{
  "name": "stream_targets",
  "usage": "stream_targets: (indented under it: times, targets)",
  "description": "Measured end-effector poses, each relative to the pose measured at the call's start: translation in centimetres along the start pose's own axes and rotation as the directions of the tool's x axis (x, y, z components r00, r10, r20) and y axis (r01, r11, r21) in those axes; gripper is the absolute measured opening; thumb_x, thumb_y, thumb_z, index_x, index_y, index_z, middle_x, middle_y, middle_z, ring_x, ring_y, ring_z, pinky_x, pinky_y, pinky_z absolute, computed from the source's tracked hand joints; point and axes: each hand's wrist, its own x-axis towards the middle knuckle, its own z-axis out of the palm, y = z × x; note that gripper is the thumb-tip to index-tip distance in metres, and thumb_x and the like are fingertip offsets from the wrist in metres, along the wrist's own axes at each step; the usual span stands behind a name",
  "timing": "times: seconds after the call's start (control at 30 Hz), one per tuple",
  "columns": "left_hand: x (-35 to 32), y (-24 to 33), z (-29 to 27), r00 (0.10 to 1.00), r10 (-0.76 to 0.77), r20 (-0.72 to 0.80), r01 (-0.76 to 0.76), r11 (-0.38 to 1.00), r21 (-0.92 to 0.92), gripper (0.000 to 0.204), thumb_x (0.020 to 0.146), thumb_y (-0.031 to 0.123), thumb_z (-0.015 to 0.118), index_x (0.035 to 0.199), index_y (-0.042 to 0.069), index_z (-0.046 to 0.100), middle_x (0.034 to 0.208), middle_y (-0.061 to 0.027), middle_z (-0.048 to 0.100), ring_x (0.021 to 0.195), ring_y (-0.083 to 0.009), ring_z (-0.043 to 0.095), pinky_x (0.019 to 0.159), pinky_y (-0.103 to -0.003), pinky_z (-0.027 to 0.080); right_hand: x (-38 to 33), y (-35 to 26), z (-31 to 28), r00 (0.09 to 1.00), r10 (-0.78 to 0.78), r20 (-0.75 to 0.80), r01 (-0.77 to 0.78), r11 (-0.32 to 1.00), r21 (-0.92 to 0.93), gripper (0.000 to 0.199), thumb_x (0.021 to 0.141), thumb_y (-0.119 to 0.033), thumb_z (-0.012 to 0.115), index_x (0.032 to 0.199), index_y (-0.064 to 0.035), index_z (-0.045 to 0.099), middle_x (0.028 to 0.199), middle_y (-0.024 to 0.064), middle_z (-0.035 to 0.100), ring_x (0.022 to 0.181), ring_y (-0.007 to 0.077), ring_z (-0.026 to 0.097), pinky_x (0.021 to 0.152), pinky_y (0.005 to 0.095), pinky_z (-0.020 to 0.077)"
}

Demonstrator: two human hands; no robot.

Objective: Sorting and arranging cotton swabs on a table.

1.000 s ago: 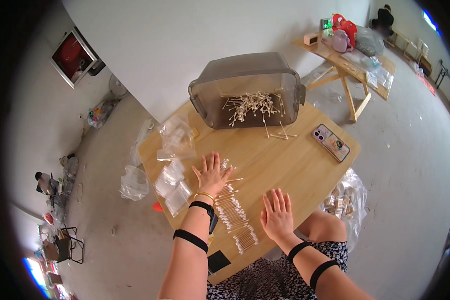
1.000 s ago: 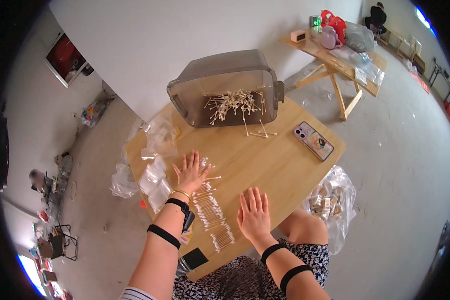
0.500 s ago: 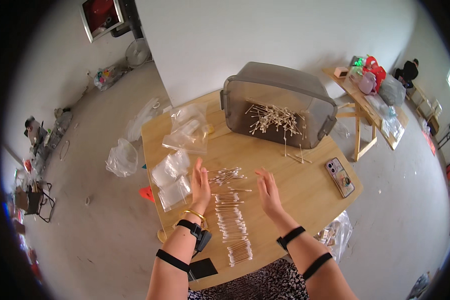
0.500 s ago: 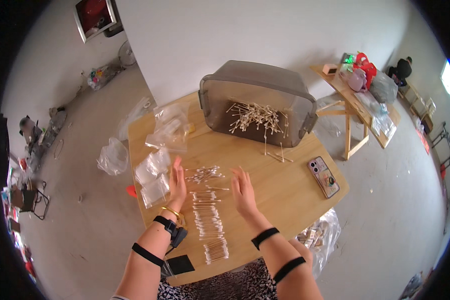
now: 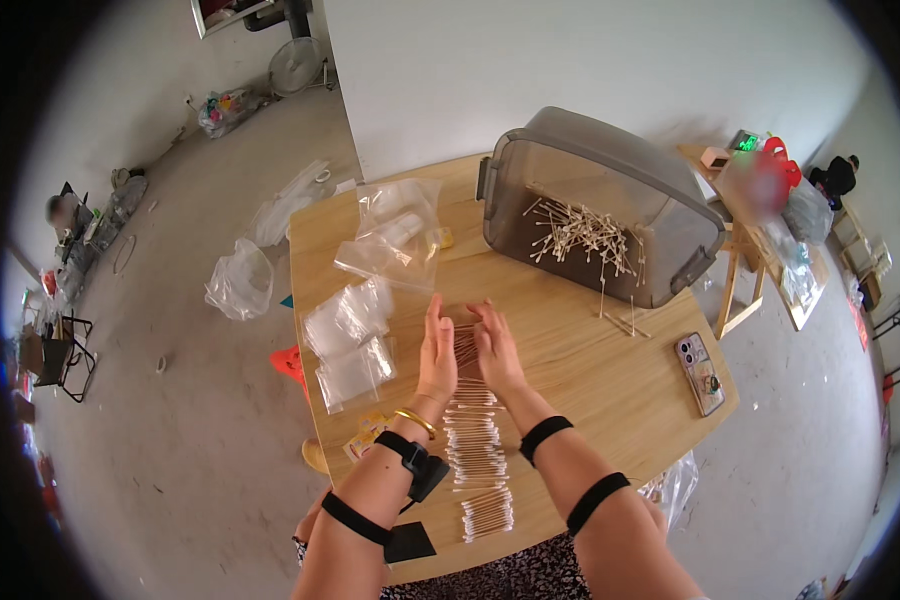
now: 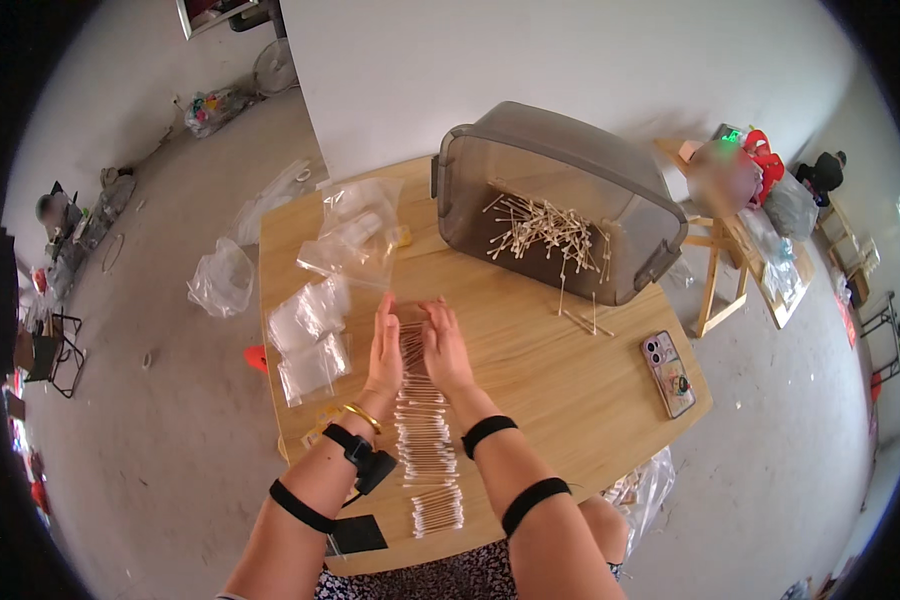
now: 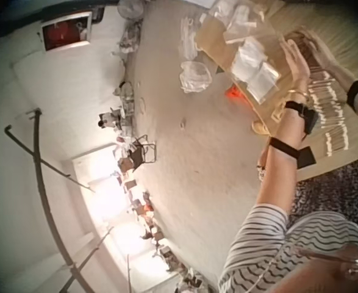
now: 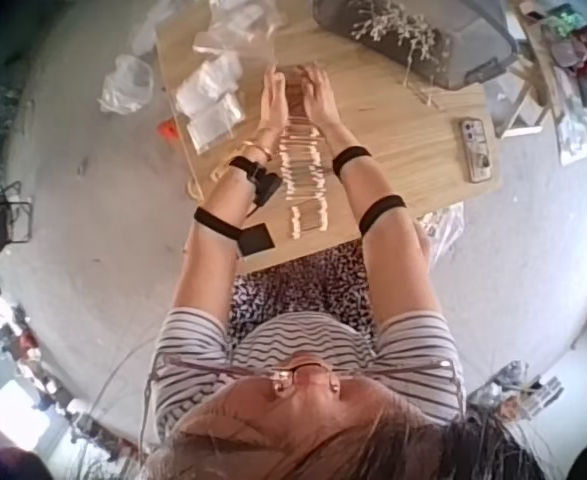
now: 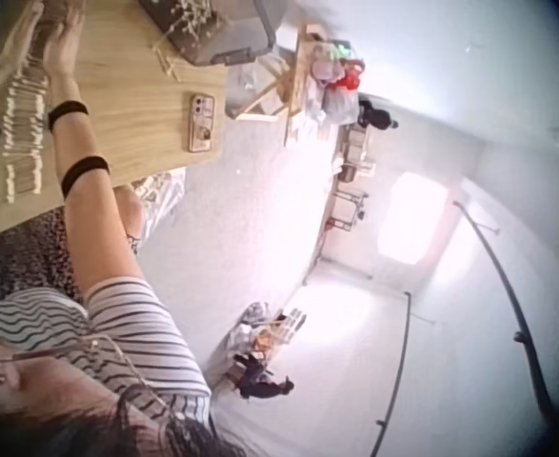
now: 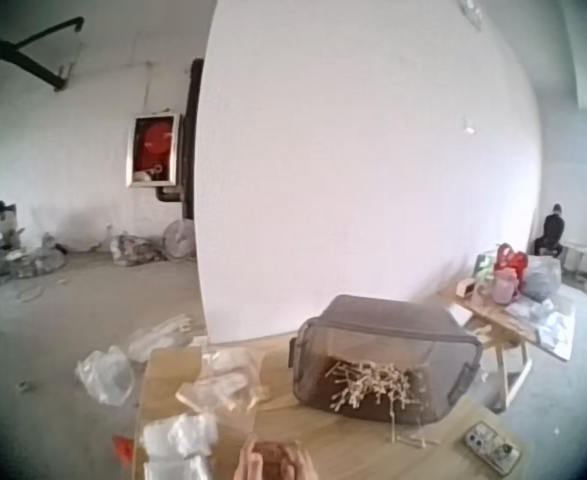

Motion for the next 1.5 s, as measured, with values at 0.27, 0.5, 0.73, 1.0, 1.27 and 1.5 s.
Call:
stream_targets:
  times: [0.27,0.5,0.73,1.0,1.27,1.5]
  targets:
    - [-1.6,3.7,-1.8,0.939,0.059,0.337,-0.325,0.464,0.824,0.076,0.105,0.048,0.045,0.156,-0.006,0.030,0.165,-0.0245,0.026,0.154,-0.0382,0.022,0.127,-0.051,0.014,-3.6,0.9,-10.1,0.964,0.220,0.152,-0.067,0.749,-0.659,0.048,0.099,-0.023,0.058,0.142,-0.0019,0.050,0.148,0.0212,0.048,0.148,0.0407,0.032,0.121,0.0480,0.0290]
    - [-3.3,2.9,0.5,0.934,-0.035,0.356,-0.321,0.359,0.877,0.099,0.100,0.067,0.038,0.159,-0.009,0.016,0.168,-0.0245,0.016,0.157,-0.0379,0.010,0.127,-0.054,0.004,-7.7,1.0,-10.0,0.967,0.253,0.019,-0.120,0.521,-0.845,0.080,0.100,-0.049,0.051,0.160,-0.0021,0.026,0.168,0.0172,0.021,0.157,0.0340,0.015,0.127,0.0504,0.0100]
    - [-4.8,2.9,-0.5,0.888,0.020,0.460,-0.438,0.340,0.832,0.101,0.099,0.071,0.035,0.160,-0.007,0.014,0.168,-0.0238,0.016,0.157,-0.0372,0.011,0.126,-0.056,0.001,-8.2,-0.1,-10.1,0.980,0.200,-0.014,-0.116,0.510,-0.852,0.078,0.101,-0.050,0.049,0.159,-0.0030,0.028,0.168,0.0171,0.023,0.157,0.0315,0.015,0.128,0.0485,0.0107]
    - [0.5,2.9,0.1,0.910,-0.111,0.400,-0.356,0.286,0.889,0.100,0.098,0.073,0.030,0.161,-0.003,0.017,0.168,-0.0183,0.021,0.158,-0.0294,0.014,0.126,-0.056,-0.002,-8.2,-0.1,-9.9,0.982,0.183,-0.047,-0.139,0.535,-0.833,0.078,0.101,-0.053,0.046,0.159,-0.0032,0.029,0.168,0.0165,0.023,0.157,0.0307,0.016,0.128,0.0475,0.0106]
    - [3.5,1.5,-0.8,0.903,-0.056,0.427,-0.391,0.307,0.868,0.101,0.097,0.073,0.035,0.161,-0.002,0.017,0.167,-0.0184,0.025,0.157,-0.0297,0.018,0.126,-0.056,0.004,-8.1,-0.7,-10.1,0.979,0.198,-0.043,-0.144,0.528,-0.837,0.079,0.101,-0.055,0.044,0.159,-0.0029,0.029,0.168,0.0164,0.023,0.157,0.0303,0.016,0.128,0.0471,0.0104]
    - [4.8,3.6,-0.9,0.859,-0.102,0.501,-0.442,0.343,0.828,0.098,0.097,0.068,0.045,0.160,-0.003,0.019,0.161,-0.0209,0.032,0.152,-0.0330,0.028,0.127,-0.054,0.012,-8.1,-0.6,-10.3,0.977,0.208,-0.049,-0.156,0.538,-0.828,0.080,0.101,-0.054,0.045,0.159,-0.0028,0.028,0.167,0.0164,0.024,0.157,0.0298,0.016,0.128,0.0472,0.0108]
